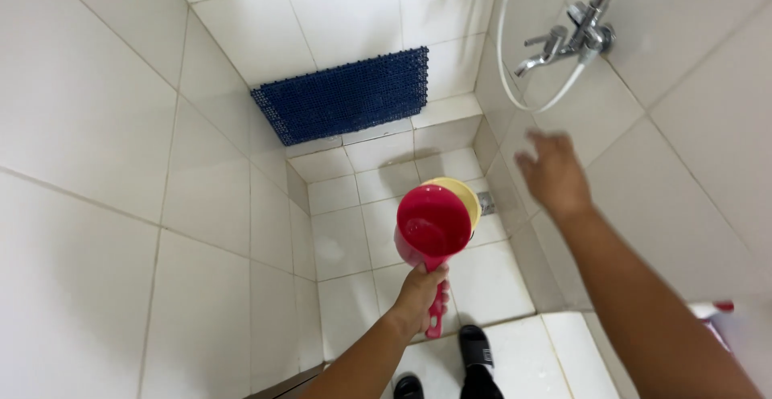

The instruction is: The person mops the bathroom floor with a mop and bucket, then adds detergent to the bucket and pours the soapy water onto the floor and into the toilet. They use a pink cup to scoop and pour water, and a pink cloth to wipe the floor and toilet area.

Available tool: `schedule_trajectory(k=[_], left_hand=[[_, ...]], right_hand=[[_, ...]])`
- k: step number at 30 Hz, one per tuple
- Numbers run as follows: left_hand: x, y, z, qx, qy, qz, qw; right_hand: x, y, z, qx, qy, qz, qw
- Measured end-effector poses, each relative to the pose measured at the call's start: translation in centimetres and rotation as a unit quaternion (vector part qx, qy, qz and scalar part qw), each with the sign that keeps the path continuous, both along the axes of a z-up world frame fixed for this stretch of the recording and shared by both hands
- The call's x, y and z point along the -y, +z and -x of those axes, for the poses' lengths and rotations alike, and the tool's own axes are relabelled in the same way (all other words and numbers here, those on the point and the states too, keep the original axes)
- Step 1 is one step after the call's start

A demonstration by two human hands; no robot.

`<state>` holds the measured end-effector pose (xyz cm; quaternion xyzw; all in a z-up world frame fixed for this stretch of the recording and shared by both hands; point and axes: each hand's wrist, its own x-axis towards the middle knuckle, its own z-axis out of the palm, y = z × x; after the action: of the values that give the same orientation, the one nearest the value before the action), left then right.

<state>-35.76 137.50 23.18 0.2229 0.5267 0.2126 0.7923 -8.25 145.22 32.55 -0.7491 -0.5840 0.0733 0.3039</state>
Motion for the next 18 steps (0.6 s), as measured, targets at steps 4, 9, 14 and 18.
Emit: schedule_trajectory(k=[4, 9, 14, 18], left_hand=[[-2.1, 0.4, -0.1, -0.051, -0.011, -0.001, 0.999], [-6.5, -0.7, -2.6, -0.083, -0.005, 0.04, 0.996], [-10.3, -3.9, -6.0, -0.076, 0.057, 0.063, 0.993], [-12.3, -6.0, -7.5, -0.057, 0.091, 0.056, 0.993]], right_hand=[[-13.8, 1.8, -6.1, 0.139, 0.042, -0.013, 0.989], [-20.5, 2.6, -9.3, 0.151, 0.076, 0.001, 0.986], [-19.0, 2.5, -11.9, 0.193, 0.117, -0.035, 0.974], [-15.4, 2.1, -10.8, 0.151, 0.137, -0.154, 0.967]])
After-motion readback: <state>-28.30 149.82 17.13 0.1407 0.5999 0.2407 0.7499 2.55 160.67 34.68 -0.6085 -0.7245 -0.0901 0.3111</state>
